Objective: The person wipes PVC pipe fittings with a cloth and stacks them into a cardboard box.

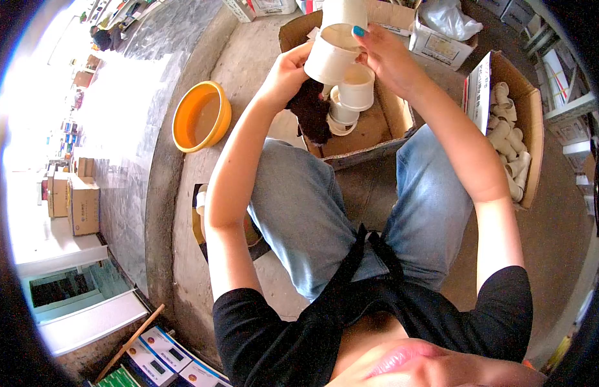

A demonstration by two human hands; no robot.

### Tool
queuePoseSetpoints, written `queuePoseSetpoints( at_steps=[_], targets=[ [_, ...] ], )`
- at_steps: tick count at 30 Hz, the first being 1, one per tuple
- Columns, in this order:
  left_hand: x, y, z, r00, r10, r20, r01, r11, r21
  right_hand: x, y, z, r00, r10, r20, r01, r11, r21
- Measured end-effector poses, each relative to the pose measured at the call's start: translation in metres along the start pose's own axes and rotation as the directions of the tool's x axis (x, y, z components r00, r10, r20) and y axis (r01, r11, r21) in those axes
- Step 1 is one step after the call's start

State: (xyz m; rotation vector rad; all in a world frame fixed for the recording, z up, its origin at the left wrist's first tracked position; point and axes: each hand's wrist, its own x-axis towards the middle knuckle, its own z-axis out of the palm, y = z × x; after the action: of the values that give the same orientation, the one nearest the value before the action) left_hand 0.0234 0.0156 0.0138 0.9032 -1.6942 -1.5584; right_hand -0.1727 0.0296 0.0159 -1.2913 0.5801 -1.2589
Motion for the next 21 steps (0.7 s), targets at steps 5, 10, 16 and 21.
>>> queuePoseSetpoints(
  at_steps=[5, 10, 16, 21],
  targets=[
    [0.003, -0.007, -0.001, 0.989, 0.14, -0.036, -0.136, 0.986, 0.096, 0.001, 0.005, -0.001, 0.999, -0.012, 0.044, 0.008, 0.995, 0.1],
    [0.007, -0.012, -0.014, 0.948, 0.23, -0.219, -0.15, 0.932, 0.33, 0.0, 0.011, -0.007, 0.995, -0.099, -0.013, 0.099, 0.995, 0.015],
    [-0.005, 0.01, -0.032, 0.841, 0.199, -0.503, -0.318, 0.934, -0.161, -0.002, 0.013, -0.013, 0.996, -0.07, -0.054, 0.068, 0.997, -0.043],
    [-0.008, 0.006, -0.042, 0.851, 0.197, -0.486, -0.489, 0.636, -0.597, -0.001, 0.008, -0.004, 0.994, -0.02, -0.108, 0.024, 0.999, 0.037]
  ],
)
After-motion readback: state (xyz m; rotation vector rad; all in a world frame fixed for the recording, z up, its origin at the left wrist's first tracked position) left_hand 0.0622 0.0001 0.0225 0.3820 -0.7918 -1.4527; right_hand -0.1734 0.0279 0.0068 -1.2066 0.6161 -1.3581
